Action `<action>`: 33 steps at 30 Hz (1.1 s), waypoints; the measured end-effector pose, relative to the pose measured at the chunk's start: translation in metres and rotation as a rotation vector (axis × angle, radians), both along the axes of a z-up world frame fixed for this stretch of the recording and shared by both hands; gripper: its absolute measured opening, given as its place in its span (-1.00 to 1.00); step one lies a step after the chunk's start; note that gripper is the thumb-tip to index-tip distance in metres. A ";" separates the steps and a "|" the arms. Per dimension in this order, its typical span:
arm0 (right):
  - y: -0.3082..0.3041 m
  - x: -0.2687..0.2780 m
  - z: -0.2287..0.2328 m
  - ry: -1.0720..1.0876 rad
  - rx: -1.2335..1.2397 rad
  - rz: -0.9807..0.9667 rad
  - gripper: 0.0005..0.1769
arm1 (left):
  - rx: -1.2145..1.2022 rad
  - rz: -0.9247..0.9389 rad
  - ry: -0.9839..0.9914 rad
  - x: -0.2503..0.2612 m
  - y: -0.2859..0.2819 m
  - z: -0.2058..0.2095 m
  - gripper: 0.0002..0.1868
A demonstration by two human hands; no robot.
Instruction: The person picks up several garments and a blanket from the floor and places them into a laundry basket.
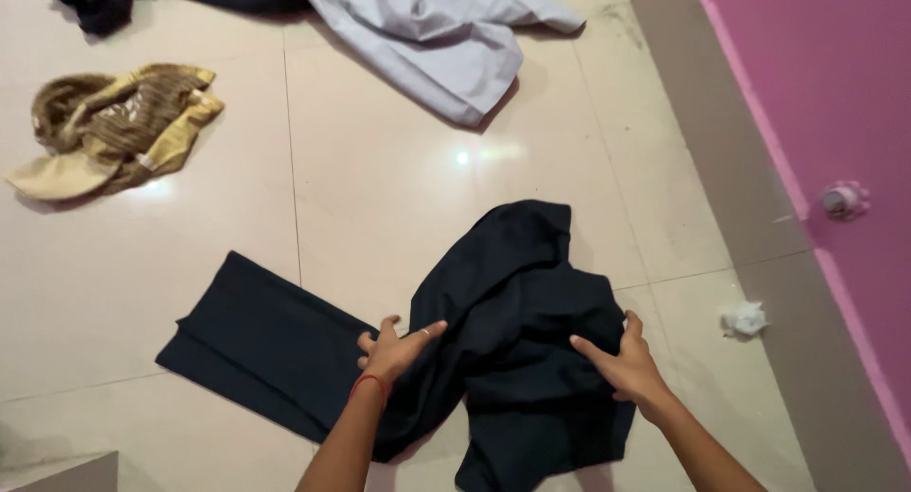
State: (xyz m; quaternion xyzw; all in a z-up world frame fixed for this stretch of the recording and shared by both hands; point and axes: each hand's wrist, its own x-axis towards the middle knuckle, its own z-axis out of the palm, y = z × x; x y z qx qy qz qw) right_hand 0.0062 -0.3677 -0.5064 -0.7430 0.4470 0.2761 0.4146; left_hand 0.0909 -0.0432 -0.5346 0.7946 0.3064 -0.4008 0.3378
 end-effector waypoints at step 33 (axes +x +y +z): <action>-0.016 0.035 0.329 -0.518 0.100 -0.420 -0.58 | -0.256 0.516 -0.662 0.056 -0.019 0.437 -0.55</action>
